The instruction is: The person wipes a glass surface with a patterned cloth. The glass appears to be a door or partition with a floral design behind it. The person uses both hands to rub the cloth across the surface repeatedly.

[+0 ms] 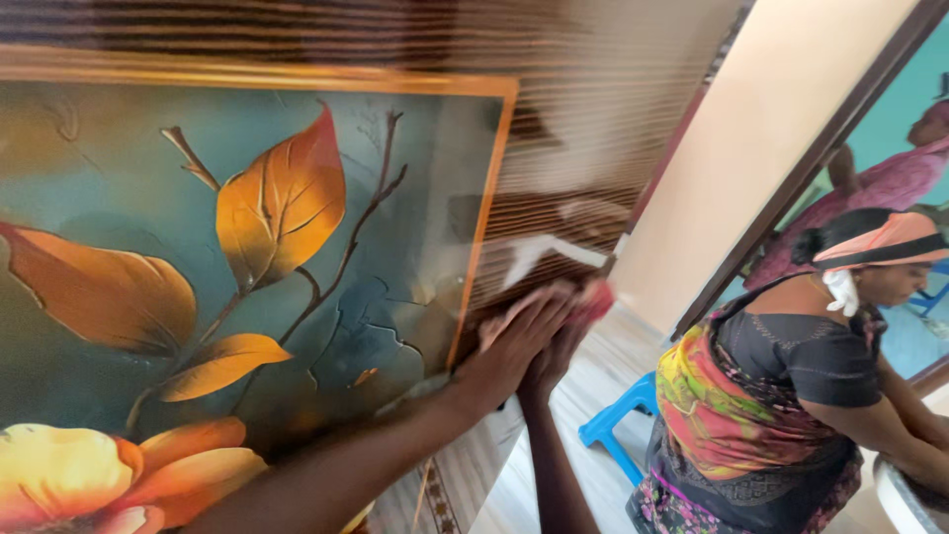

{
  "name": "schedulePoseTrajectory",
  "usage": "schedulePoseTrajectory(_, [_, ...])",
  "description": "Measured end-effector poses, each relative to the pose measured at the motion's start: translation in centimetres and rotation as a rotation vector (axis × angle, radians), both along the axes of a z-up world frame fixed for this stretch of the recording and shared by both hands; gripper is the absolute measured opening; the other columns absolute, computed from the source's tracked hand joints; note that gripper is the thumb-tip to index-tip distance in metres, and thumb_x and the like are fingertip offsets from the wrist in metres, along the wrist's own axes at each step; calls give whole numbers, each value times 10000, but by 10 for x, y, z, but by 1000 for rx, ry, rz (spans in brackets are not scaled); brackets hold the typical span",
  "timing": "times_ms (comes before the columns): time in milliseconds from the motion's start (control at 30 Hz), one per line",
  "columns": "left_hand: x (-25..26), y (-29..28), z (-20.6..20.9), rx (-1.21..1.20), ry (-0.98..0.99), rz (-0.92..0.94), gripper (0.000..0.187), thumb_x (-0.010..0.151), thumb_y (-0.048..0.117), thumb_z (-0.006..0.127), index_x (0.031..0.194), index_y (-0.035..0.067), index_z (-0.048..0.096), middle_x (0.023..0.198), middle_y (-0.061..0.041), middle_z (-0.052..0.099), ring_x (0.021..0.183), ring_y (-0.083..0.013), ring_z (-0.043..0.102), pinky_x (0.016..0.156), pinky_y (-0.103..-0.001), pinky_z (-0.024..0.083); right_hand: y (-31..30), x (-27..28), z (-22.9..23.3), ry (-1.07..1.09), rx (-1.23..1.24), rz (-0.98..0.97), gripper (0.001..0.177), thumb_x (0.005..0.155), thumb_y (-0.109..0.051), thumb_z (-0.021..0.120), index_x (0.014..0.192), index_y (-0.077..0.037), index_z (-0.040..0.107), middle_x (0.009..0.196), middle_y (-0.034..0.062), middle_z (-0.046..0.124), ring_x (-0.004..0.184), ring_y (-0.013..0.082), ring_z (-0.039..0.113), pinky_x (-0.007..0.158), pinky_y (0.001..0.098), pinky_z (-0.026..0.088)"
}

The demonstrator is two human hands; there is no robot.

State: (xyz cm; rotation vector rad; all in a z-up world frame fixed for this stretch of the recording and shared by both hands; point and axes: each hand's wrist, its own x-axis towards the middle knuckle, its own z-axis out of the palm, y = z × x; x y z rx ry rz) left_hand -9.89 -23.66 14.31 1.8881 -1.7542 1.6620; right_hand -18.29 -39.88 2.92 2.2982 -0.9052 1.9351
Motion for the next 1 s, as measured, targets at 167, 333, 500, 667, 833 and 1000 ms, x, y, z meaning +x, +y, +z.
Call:
schedulePoseTrajectory(167, [-2,35,-38,208,-114,-31,744,974,347,369,1609,-7,213,1706,-160,123,1564,-314,85,1242,-483,2,42,-9,-55,103,-72,37,664,1085,-360,289,1613,38,227,1701,290,146,1571,538,82,1267,612,78])
schedulePoseTrajectory(333, [9,44,19,198,18,-86,707,989,332,352,1583,-43,275,1692,-206,153,1560,-359,102,1245,-519,4,51,3,43,64,-156,10,670,1046,-364,368,1613,-17,281,1696,314,116,1558,538,125,1266,616,94])
schedulePoseTrajectory(500, [38,50,144,-160,68,-154,676,1021,338,383,1595,-16,339,1701,-198,200,1576,-352,126,1279,-508,20,59,26,211,145,-105,-139,694,1016,-412,384,1627,-91,309,1720,260,111,1594,465,70,1231,653,9])
schedulePoseTrajectory(667, [58,79,228,-290,81,-130,667,1083,352,395,1668,44,304,1742,-160,151,1610,-323,89,1312,-486,-2,96,48,317,96,-329,54,636,1127,-378,337,1670,-49,283,1754,262,80,1657,430,42,1355,546,-3])
schedulePoseTrajectory(833, [75,108,194,-230,123,-43,694,1081,345,391,1693,36,279,1752,-165,156,1610,-333,98,1305,-501,14,126,65,282,130,-344,42,648,1131,-405,287,1680,-61,267,1765,233,83,1671,420,39,1346,556,-15])
schedulePoseTrajectory(1000, [75,121,100,-89,92,38,697,1036,385,336,1640,40,288,1713,-165,171,1569,-352,123,1259,-520,39,144,61,185,157,-331,74,687,1110,-493,251,1678,-105,253,1751,277,23,1641,525,-9,1327,677,-13])
